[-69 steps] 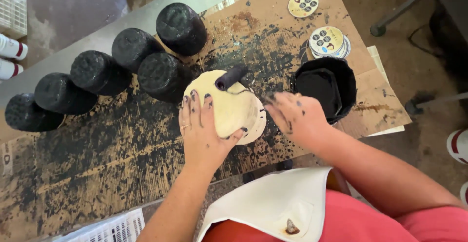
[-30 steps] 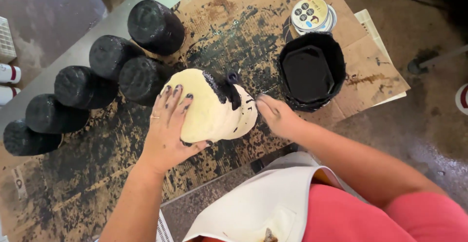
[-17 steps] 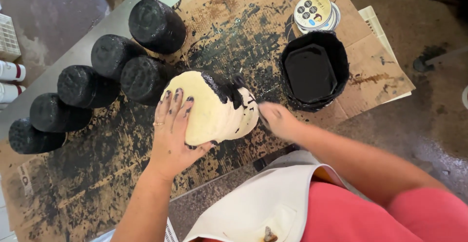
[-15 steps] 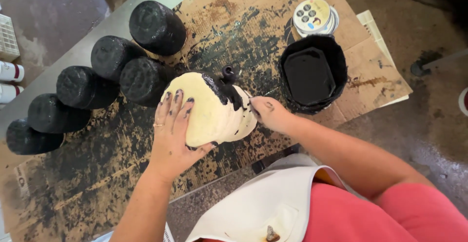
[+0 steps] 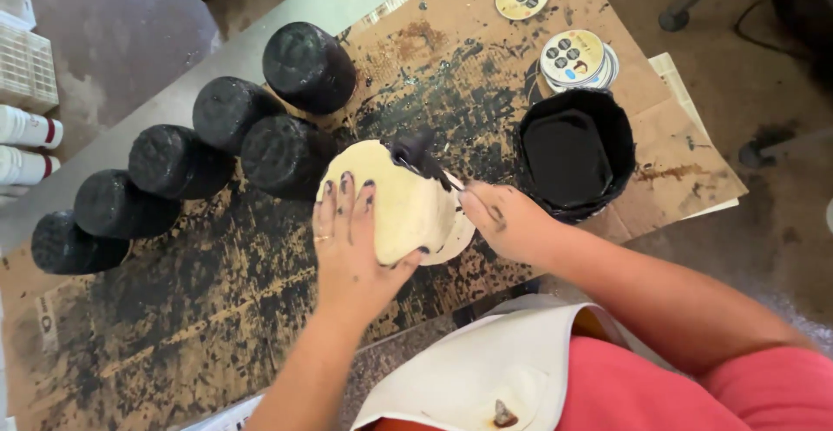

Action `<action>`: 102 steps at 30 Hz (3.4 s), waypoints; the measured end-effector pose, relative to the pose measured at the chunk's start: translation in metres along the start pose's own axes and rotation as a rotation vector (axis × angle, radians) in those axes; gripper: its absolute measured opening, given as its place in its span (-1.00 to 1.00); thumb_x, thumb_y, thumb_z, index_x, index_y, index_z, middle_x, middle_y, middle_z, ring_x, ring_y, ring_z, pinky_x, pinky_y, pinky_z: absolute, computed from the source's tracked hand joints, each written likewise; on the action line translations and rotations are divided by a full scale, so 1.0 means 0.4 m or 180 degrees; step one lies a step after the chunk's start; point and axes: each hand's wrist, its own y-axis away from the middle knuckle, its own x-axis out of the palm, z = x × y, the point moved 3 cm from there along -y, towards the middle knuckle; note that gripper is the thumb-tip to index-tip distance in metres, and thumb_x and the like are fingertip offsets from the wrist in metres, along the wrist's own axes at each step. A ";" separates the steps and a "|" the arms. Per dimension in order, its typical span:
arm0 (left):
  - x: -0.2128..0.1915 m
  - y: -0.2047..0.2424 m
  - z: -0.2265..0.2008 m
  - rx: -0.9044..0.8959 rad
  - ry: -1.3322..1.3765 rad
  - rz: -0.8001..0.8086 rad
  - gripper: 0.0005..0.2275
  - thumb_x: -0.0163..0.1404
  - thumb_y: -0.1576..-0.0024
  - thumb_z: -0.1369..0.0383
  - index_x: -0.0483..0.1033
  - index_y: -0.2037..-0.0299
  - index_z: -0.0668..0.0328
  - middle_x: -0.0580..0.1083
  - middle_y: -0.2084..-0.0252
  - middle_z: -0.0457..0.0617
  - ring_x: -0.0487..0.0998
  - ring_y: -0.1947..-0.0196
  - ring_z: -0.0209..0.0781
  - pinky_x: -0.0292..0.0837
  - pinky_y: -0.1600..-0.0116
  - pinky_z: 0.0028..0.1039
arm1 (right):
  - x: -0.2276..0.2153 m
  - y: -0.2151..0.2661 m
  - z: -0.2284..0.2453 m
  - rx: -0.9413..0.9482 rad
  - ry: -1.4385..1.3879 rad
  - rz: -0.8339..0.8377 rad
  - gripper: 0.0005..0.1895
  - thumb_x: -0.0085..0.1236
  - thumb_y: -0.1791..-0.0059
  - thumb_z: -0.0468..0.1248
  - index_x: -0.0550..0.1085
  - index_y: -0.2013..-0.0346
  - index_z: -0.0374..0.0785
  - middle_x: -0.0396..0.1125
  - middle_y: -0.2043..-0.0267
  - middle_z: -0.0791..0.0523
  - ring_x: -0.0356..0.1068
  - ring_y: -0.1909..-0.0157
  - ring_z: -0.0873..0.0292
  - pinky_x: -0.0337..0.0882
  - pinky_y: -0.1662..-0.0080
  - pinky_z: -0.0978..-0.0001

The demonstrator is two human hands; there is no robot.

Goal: Applying black wax to a cheese wheel using a brush and moving it to a storage crate

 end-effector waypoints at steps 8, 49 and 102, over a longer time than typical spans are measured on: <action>0.037 -0.003 -0.019 -0.0395 -0.0237 -0.0296 -0.01 0.31 0.28 -0.05 0.25 -0.37 0.36 0.18 -0.39 0.46 0.09 -0.40 0.58 -0.11 -0.42 0.19 | 0.010 0.146 0.009 0.0304 0.0825 0.0258 -0.55 -0.26 -0.15 -0.07 0.39 0.58 -0.04 0.26 0.76 0.19 0.25 0.71 0.18 0.41 0.44 0.42; -0.021 -0.016 -0.009 0.0055 -0.0035 0.0383 -0.06 0.30 0.14 0.14 0.09 -0.40 0.51 0.04 -0.41 0.58 -0.06 -0.43 0.60 -0.29 -0.43 0.16 | 0.306 0.247 -0.599 0.0650 -0.0072 -0.0499 -0.54 -0.19 -0.17 -0.06 0.53 -0.12 -0.28 0.46 -0.10 -0.12 0.44 -0.19 -0.03 0.24 -0.33 0.05; 0.011 -0.020 0.120 0.0907 0.0501 0.0352 -0.19 -0.08 -0.15 -0.14 0.12 -0.39 0.50 0.10 -0.40 0.52 -0.01 -0.44 0.52 -0.23 -0.45 0.14 | 0.267 0.203 -0.187 -0.0008 0.0436 -0.1457 -0.55 -0.26 -0.17 -0.17 0.37 0.60 -0.09 0.30 0.67 0.14 0.40 0.47 0.13 0.43 0.26 0.34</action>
